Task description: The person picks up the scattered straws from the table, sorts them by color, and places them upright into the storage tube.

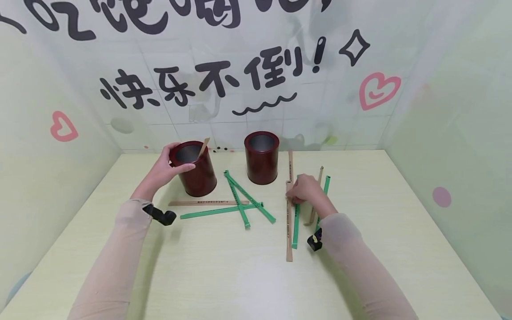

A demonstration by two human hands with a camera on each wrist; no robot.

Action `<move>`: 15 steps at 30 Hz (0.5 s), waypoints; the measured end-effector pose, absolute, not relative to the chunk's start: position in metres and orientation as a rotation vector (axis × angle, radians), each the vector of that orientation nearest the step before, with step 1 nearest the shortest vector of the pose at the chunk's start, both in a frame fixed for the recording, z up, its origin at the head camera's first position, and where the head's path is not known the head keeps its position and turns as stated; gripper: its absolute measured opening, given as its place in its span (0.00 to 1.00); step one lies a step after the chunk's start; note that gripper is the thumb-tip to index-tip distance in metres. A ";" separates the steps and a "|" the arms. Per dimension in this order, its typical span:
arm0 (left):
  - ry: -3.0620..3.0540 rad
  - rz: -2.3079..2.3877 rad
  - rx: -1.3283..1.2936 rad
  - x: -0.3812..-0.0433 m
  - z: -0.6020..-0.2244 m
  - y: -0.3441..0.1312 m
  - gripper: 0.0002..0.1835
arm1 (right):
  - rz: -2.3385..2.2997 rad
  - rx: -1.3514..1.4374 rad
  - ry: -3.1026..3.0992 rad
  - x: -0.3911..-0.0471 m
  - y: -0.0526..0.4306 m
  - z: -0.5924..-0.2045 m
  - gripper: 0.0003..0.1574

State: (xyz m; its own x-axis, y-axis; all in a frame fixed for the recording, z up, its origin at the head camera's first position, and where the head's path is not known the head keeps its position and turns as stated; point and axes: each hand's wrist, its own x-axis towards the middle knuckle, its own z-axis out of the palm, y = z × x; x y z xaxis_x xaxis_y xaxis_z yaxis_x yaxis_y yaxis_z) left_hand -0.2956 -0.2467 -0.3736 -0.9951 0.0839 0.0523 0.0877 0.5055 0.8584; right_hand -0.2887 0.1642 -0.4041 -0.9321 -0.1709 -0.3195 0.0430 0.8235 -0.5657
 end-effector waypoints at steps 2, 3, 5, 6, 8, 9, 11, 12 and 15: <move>-2.726 -1.549 -0.154 -0.295 -0.373 -0.247 0.53 | -0.795 -0.099 2.663 -0.290 0.162 -0.405 0.14; -2.728 -1.549 -0.151 -0.295 -0.373 -0.247 0.53 | -0.779 -0.102 2.671 -0.290 0.161 -0.406 0.14; -2.727 -1.552 -0.148 -0.295 -0.373 -0.247 0.53 | -0.745 -0.110 2.688 -0.291 0.158 -0.406 0.14; -2.726 -1.554 -0.146 -0.295 -0.373 -0.247 0.52 | -0.727 -0.112 2.696 -0.291 0.157 -0.406 0.14; -2.725 -1.557 -0.143 -0.295 -0.373 -0.247 0.52 | -0.683 -0.118 2.713 -0.292 0.155 -0.405 0.14; -2.724 -1.560 -0.140 -0.295 -0.373 -0.247 0.52 | -0.662 -0.122 2.720 -0.292 0.154 -0.405 0.13; -2.721 -1.564 -0.139 -0.295 -0.374 -0.247 0.52 | -0.629 -0.121 2.726 -0.293 0.152 -0.403 0.12; -2.721 -1.563 -0.142 -0.296 -0.374 -0.247 0.52 | -0.622 -0.113 2.724 -0.293 0.151 -0.402 0.12; -2.719 -1.563 -0.145 -0.296 -0.374 -0.247 0.52 | -0.587 -0.091 2.717 -0.293 0.148 -0.400 0.12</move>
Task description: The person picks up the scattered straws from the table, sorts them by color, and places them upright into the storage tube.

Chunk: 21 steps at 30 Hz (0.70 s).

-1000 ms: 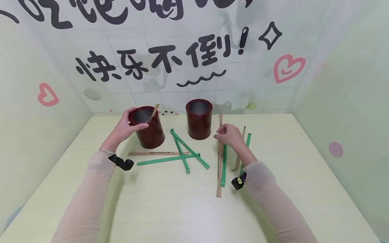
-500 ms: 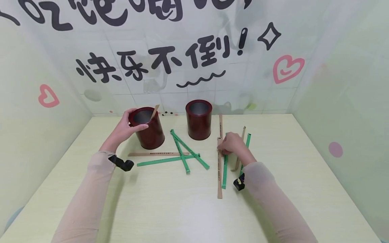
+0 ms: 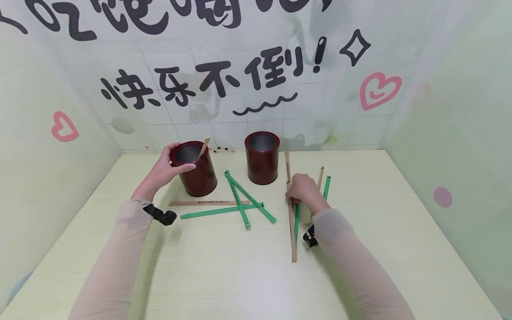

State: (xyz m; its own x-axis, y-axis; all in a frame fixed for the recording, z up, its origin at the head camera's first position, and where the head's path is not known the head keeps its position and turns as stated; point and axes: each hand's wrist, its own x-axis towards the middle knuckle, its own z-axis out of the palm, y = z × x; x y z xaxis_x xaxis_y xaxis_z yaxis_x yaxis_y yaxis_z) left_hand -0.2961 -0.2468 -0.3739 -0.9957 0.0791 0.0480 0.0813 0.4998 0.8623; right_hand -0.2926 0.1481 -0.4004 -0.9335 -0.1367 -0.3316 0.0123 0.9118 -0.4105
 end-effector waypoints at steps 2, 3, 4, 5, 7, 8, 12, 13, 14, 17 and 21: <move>-2.720 -1.560 -0.145 -0.296 -0.374 -0.247 0.52 | -0.566 -0.083 2.713 -0.292 0.146 -0.399 0.13; -2.721 -1.558 -0.146 -0.296 -0.374 -0.248 0.52 | -0.557 -0.083 2.713 -0.292 0.145 -0.399 0.13; -2.721 -1.559 -0.144 -0.296 -0.374 -0.248 0.52 | -0.547 -0.083 2.713 -0.292 0.144 -0.399 0.13; -2.719 -1.563 -0.141 -0.295 -0.374 -0.248 0.52 | -0.545 -0.081 2.712 -0.292 0.144 -0.399 0.13; -2.720 -1.562 -0.144 -0.295 -0.373 -0.248 0.52 | -0.559 -0.065 2.705 -0.292 0.143 -0.399 0.12; -2.721 -1.561 -0.146 -0.295 -0.373 -0.247 0.53 | -0.574 -0.060 2.698 -0.292 0.144 -0.399 0.10; -2.721 -1.569 -0.150 -0.295 -0.373 -0.246 0.53 | -0.659 -0.040 2.663 -0.291 0.149 -0.398 0.07; -2.721 -1.570 -0.150 -0.295 -0.373 -0.246 0.53 | -0.671 -0.043 2.660 -0.292 0.151 -0.398 0.07; -2.720 -1.571 -0.150 -0.295 -0.373 -0.246 0.52 | -0.688 -0.055 2.653 -0.292 0.153 -0.397 0.08; -2.718 -1.575 -0.150 -0.295 -0.372 -0.246 0.52 | -0.745 -0.085 2.631 -0.292 0.160 -0.395 0.10; -2.734 -1.577 -0.144 -0.294 -0.369 -0.246 0.51 | -0.904 -0.125 2.559 -0.292 0.168 -0.389 0.09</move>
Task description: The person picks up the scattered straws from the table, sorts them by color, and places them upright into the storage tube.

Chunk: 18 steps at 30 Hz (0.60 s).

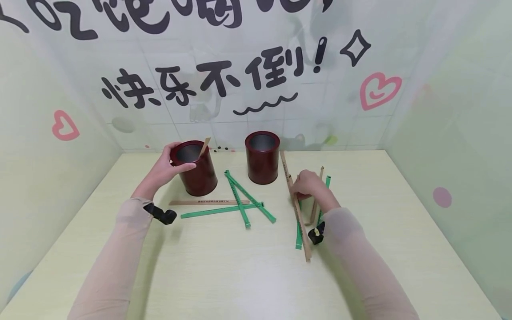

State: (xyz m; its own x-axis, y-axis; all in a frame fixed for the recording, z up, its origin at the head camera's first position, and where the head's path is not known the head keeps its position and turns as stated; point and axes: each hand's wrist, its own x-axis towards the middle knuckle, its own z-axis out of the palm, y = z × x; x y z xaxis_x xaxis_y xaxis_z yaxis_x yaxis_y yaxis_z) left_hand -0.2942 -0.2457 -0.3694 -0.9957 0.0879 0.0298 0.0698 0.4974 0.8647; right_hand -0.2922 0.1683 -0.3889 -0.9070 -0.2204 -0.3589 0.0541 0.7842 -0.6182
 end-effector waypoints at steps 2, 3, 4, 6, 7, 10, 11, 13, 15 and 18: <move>2.691 1.558 0.135 -0.291 -0.364 -0.243 0.51 | -1.003 -0.152 2.516 -0.292 0.172 -0.384 0.08; 2.686 1.557 0.132 -0.288 -0.360 -0.241 0.51 | -1.056 -0.166 2.496 -0.292 0.174 -0.381 0.08; 2.682 1.558 0.130 -0.285 -0.356 -0.239 0.50 | -1.114 -0.179 2.473 -0.291 0.175 -0.378 0.10; 2.674 1.560 0.128 -0.278 -0.347 -0.235 0.50 | -1.218 -0.196 2.444 -0.290 0.177 -0.371 0.16; 2.673 1.560 0.129 -0.276 -0.344 -0.234 0.50 | -1.267 -0.201 2.434 -0.289 0.178 -0.368 0.19; 2.677 1.557 0.141 -0.273 -0.341 -0.232 0.50 | -1.416 -0.198 2.403 -0.288 0.179 -0.360 0.25; 2.677 1.556 0.142 -0.272 -0.341 -0.232 0.50 | -1.447 -0.199 2.403 -0.287 0.180 -0.358 0.26; 2.677 1.557 0.140 -0.273 -0.342 -0.232 0.50 | -1.525 -0.210 2.384 -0.285 0.179 -0.352 0.26; 2.675 1.558 0.134 -0.273 -0.342 -0.232 0.50 | -1.590 -0.221 2.371 -0.283 0.178 -0.345 0.26; 2.672 1.561 0.130 -0.271 -0.340 -0.231 0.50 | -1.661 -0.241 2.373 -0.279 0.174 -0.334 0.24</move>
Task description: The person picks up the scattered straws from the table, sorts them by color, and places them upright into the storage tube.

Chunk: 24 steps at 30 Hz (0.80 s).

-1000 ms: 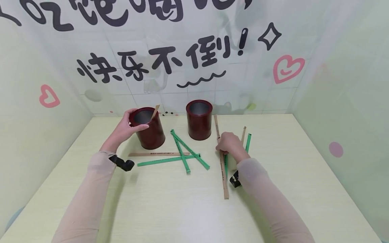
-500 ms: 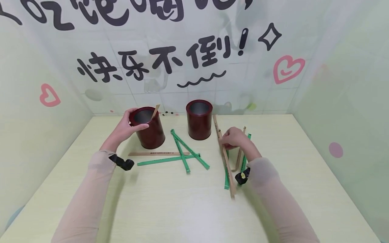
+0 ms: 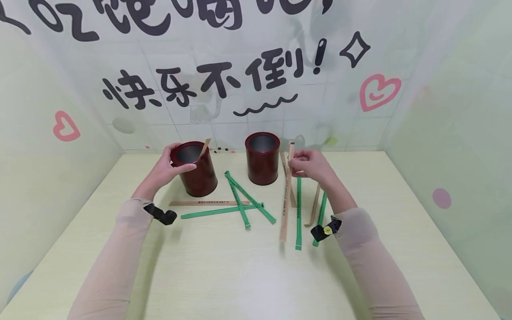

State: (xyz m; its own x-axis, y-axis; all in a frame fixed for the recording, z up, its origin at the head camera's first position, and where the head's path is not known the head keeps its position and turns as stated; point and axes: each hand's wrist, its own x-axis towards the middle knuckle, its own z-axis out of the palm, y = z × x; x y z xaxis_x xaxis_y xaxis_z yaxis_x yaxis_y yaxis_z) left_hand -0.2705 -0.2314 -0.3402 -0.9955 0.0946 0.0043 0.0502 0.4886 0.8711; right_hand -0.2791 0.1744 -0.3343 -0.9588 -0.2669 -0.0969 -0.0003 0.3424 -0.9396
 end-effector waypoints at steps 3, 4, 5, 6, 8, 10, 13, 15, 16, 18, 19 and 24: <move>2.672 1.560 0.133 -0.270 -0.340 -0.232 0.50 | -1.744 -0.247 2.363 -0.276 0.170 -0.324 0.21; 2.672 1.560 0.134 -0.270 -0.340 -0.232 0.50 | -1.775 -0.252 2.357 -0.276 0.168 -0.321 0.20; 2.674 1.555 0.134 -0.272 -0.342 -0.233 0.50 | -1.817 -0.255 2.338 -0.275 0.166 -0.318 0.19; 2.676 1.553 0.132 -0.274 -0.344 -0.234 0.50 | -1.860 -0.259 2.324 -0.274 0.163 -0.315 0.17; 2.681 1.546 0.130 -0.280 -0.350 -0.237 0.50 | -1.942 -0.269 2.303 -0.273 0.158 -0.309 0.13; 2.690 1.540 0.130 -0.286 -0.358 -0.241 0.51 | -2.041 -0.280 2.261 -0.272 0.151 -0.304 0.11; 2.703 1.535 0.134 -0.294 -0.368 -0.245 0.51 | -2.174 -0.304 2.212 -0.271 0.138 -0.299 0.10; 2.706 1.544 0.135 -0.296 -0.371 -0.247 0.52 | -2.243 -0.332 2.191 -0.271 0.129 -0.296 0.10; 2.708 1.548 0.136 -0.297 -0.372 -0.247 0.52 | -2.275 -0.343 2.182 -0.271 0.125 -0.294 0.10; 2.707 1.562 0.141 -0.297 -0.373 -0.247 0.52 | -2.337 -0.369 2.164 -0.271 0.115 -0.292 0.09; 2.709 1.565 0.143 -0.297 -0.374 -0.247 0.52 | -2.365 -0.386 2.154 -0.271 0.110 -0.290 0.08; 2.713 1.574 0.159 -0.295 -0.373 -0.247 0.52 | -2.487 -0.469 2.092 -0.272 0.085 -0.281 0.09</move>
State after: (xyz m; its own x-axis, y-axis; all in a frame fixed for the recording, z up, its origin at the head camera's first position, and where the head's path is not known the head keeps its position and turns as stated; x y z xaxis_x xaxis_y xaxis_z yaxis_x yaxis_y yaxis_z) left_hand -0.2948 -0.2470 -0.3729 -0.9949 0.0879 0.0500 0.0871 0.4924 0.8660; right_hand -0.2717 0.0849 -0.2812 -0.9494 -0.0736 0.3053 -0.2882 -0.1821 -0.9401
